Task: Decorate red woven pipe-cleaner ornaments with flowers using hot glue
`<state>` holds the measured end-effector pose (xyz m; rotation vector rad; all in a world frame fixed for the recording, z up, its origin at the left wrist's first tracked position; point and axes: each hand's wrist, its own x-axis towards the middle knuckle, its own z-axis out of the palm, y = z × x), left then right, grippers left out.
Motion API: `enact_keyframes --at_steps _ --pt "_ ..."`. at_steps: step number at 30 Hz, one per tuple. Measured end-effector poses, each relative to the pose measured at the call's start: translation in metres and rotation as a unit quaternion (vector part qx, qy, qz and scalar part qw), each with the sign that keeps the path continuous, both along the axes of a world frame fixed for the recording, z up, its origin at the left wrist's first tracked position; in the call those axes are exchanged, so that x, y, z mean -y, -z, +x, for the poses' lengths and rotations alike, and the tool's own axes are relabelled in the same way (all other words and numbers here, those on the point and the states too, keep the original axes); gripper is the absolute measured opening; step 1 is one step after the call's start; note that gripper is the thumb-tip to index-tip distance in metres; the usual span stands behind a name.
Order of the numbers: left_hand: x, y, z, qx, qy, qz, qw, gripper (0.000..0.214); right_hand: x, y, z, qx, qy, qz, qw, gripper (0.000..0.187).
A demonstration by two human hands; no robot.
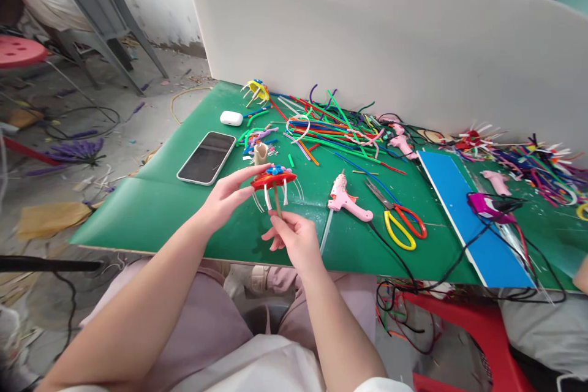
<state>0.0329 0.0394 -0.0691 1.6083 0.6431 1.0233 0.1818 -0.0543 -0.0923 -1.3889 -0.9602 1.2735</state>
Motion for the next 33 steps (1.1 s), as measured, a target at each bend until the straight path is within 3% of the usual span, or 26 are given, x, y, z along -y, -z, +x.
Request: enact_keyframes --at_steps 3,9,13,17,26,33 --pt "0.0 0.001 0.001 -0.022 -0.014 0.022 0.999 0.046 0.0 -0.008 -0.001 0.022 0.001 -0.009 1.0 0.037" --pt "-0.001 0.011 0.011 -0.043 -0.071 0.0 0.997 0.051 0.002 -0.019 -0.005 0.207 0.034 0.044 0.977 0.04" --pt "-0.001 0.014 0.016 -0.024 -0.08 -0.068 0.994 0.048 0.001 -0.014 -0.008 0.365 0.097 0.166 0.911 0.034" --pt "0.0 0.015 0.018 -0.007 -0.09 -0.102 0.991 0.041 -0.001 -0.011 -0.009 0.477 0.111 0.261 0.832 0.029" --pt "0.0 0.016 0.018 0.004 -0.122 -0.107 0.987 0.035 -0.005 -0.012 -0.009 0.563 0.118 0.302 0.76 0.026" --pt "-0.001 0.018 0.016 -0.014 -0.126 -0.092 0.988 0.034 -0.008 -0.008 -0.007 0.563 0.14 0.319 0.75 0.025"
